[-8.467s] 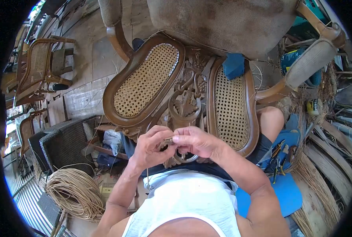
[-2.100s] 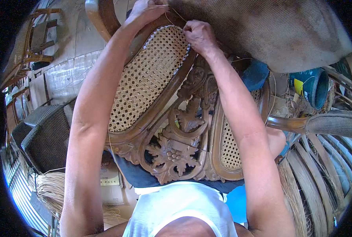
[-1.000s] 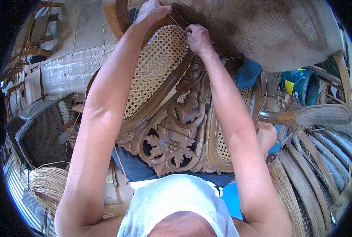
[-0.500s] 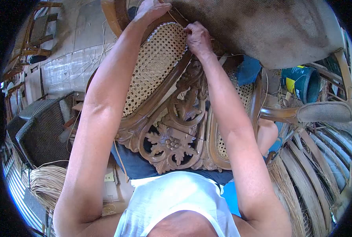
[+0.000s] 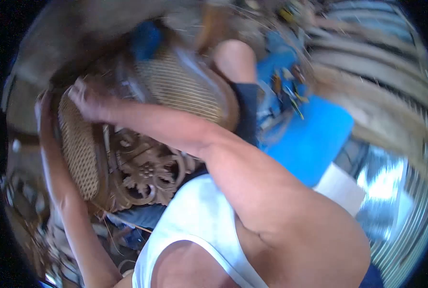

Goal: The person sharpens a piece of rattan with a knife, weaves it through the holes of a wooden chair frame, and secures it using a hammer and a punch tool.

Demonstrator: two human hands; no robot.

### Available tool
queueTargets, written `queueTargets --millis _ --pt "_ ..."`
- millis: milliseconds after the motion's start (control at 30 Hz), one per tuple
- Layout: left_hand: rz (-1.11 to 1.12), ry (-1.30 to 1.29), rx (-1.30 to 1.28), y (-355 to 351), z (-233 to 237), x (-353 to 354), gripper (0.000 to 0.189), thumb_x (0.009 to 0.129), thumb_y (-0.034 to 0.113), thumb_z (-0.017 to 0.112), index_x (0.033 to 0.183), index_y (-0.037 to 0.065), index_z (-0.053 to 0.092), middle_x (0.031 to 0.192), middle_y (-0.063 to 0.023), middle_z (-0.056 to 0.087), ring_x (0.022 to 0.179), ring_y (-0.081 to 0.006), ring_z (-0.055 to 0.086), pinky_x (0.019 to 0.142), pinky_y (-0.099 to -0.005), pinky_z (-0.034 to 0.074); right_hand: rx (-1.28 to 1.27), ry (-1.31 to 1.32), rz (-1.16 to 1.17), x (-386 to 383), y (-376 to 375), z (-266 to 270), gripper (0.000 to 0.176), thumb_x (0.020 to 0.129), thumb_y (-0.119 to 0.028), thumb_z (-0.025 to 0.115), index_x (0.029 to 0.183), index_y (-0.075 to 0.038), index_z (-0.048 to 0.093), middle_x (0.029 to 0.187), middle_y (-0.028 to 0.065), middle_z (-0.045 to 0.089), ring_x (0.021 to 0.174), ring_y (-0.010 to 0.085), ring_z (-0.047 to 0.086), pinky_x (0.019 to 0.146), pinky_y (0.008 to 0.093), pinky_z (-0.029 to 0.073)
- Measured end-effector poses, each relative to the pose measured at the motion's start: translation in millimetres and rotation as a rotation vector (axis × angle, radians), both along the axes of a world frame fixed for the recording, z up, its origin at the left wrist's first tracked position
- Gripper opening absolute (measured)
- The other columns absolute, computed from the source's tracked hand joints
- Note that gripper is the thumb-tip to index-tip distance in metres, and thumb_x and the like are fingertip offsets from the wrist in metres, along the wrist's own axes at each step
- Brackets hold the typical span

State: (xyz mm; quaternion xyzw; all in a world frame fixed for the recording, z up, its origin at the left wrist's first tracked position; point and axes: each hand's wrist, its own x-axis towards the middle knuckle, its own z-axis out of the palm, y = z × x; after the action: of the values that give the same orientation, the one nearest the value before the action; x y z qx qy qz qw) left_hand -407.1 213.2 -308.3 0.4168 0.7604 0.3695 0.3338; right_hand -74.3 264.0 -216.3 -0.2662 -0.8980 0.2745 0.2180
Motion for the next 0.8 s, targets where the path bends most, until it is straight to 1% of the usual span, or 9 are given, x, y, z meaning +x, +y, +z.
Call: queueTargets --millis 33,133,233,267,333,400,433,567,800 --pt "0.164 -0.033 -0.106 8 -18 -18 0.044 0.094 0.037 0.061 0.119 0.001 0.066 0.107 -0.0082 0.067 0.096 -0.0184 0.061 0.086 -0.034 0.049 -0.09 0.087 -0.037 40 -13 28 0.024 0.091 -0.016 0.06 0.111 -0.003 0.061 0.112 0.018 0.062 0.102 0.0384 0.06 0.091 0.0462 0.052" --pt "0.024 -0.11 -0.018 -5 -44 -64 0.041 0.095 0.034 0.058 0.118 0.002 0.066 0.106 -0.0076 0.066 0.094 -0.0178 0.06 0.085 -0.0337 0.049 -0.307 0.284 -0.081 172 -4 116 0.032 0.086 -0.01 0.069 0.117 -0.004 0.059 0.113 0.0164 0.064 0.112 0.0349 0.061 0.093 0.04 0.053" --pt "0.15 -0.157 -0.093 -8 -33 -56 0.04 0.095 0.034 0.058 0.117 0.002 0.066 0.105 -0.0073 0.066 0.093 -0.0176 0.059 0.085 -0.0336 0.049 -0.196 0.225 -0.557 318 28 145 0.035 0.092 -0.011 0.066 0.126 -0.005 0.058 0.113 0.0065 0.066 0.099 0.0174 0.066 0.088 0.0301 0.054" --pt "0.166 -0.169 -0.102 -8 -33 -56 0.04 0.095 0.034 0.058 0.117 0.002 0.066 0.105 -0.0073 0.066 0.093 -0.0176 0.059 0.085 -0.0336 0.049 -0.107 0.152 -0.715 377 41 127 0.033 0.093 -0.011 0.063 0.125 -0.007 0.058 0.096 0.0098 0.07 0.085 0.0194 0.069 0.076 0.0312 0.056" --pt "0.196 -0.191 -0.12 -7 -29 -54 0.039 0.094 0.033 0.058 0.117 0.002 0.066 0.104 -0.0071 0.066 0.092 -0.0175 0.059 0.084 -0.0336 0.049 -0.174 -0.092 -1.052 508 51 72 0.036 0.093 -0.021 0.064 0.125 -0.004 0.06 0.104 0.0131 0.071 0.09 0.0191 0.069 0.08 0.0333 0.055" --pt "0.221 -0.202 -0.131 -10 -23 -52 0.039 0.094 0.033 0.058 0.116 0.002 0.066 0.104 -0.0069 0.066 0.092 -0.0173 0.059 0.084 -0.0335 0.049 -0.468 0.152 -1.332 601 35 24 0.036 0.092 -0.022 0.065 0.118 0.002 0.061 0.098 0.0121 0.071 0.079 0.0189 0.069 0.072 0.0332 0.055" --pt "0.233 -0.21 -0.138 -11 -21 -52 0.039 0.094 0.033 0.058 0.116 0.002 0.066 0.103 -0.0069 0.066 0.092 -0.0173 0.059 0.084 -0.0335 0.048 -0.403 -0.176 -1.393 639 26 -2 0.033 0.092 -0.02 0.064 0.117 0.002 0.061 0.091 0.0113 0.07 0.073 0.0173 0.068 0.065 0.0299 0.054" --pt "0.274 -0.242 -0.164 -12 -23 -46 0.038 0.094 0.033 0.058 0.115 0.002 0.066 0.102 -0.0065 0.066 0.091 -0.017 0.059 0.083 -0.0335 0.048 -0.977 0.062 -1.667 665 -12 -67 0.023 0.092 -0.014 0.062 0.11 0.0 0.062 0.085 0.0115 0.069 0.064 0.0187 0.067 0.052 0.0298 0.054" --pt "0.323 -0.276 -0.191 -16 -22 -50 0.036 0.094 0.032 0.058 0.113 0.002 0.067 0.1 -0.006 0.065 0.089 -0.0166 0.058 0.082 -0.0333 0.048 -1.524 0.015 -1.802 623 -43 -144 0.017 0.088 -0.018 0.066 0.096 -0.003 0.061 0.073 0.0091 0.066 0.056 0.0203 0.064 0.045 0.0321 0.05"
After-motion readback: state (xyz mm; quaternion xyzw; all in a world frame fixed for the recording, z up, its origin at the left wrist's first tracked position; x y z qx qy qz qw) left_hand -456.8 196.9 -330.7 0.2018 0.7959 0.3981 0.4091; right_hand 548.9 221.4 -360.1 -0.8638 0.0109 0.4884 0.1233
